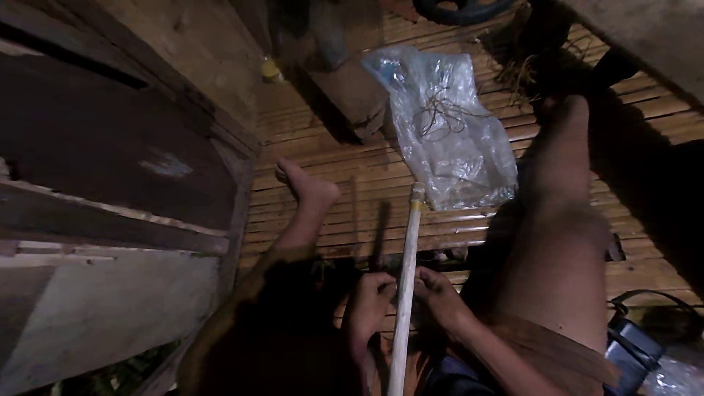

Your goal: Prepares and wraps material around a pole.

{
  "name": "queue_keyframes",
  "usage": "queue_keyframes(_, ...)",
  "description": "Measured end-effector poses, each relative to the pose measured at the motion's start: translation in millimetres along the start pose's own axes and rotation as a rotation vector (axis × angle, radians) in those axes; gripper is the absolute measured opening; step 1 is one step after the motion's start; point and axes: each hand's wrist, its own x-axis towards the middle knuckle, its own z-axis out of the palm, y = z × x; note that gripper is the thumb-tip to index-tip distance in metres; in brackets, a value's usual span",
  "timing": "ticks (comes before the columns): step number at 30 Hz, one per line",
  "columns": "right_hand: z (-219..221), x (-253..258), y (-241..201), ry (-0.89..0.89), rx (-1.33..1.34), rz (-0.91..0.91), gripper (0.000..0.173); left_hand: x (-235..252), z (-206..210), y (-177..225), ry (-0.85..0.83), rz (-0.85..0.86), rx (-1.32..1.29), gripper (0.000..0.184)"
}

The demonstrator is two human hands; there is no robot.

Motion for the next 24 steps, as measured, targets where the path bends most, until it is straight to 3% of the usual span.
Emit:
queue_keyframes(3, -1, -9, -4, 0.058, -0.170, -0.111, 0.012, -8, -6, 7, 0.062, -0.034, 0.099, 0.019)
queue_keyframes(7, 6, -31, -8, 0.283, -0.552, -0.433, 0.022, -24, -11, 23, 0.178, -0.015, 0.226, 0.025)
queue_keyframes(11, 20, -41, -14, 0.392, -0.867, -0.679, 0.027, -37, 3, 25, 0.347, 0.327, 0.266, 0.021)
queue_keyframes(14, 20, -40, -10, 0.368, -0.757, -0.726, 0.021, -33, 16, 18, 0.434, 0.532, 0.179, 0.017)
queue_keyframes(18, 12, -39, -6, 0.313, -0.456, -0.724, 0.019, -24, 17, 10, 0.393, 0.594, -0.037, 0.016)
queue_keyframes(20, 8, -45, -7, 0.306, -0.318, -0.661, 0.016, -17, 17, 7, 0.348, 0.516, -0.133, 0.015)
queue_keyframes(24, -5, -56, -5, 0.240, -0.170, -0.527, 0.015, -2, 11, -4, 0.093, 0.052, 0.019, 0.026)
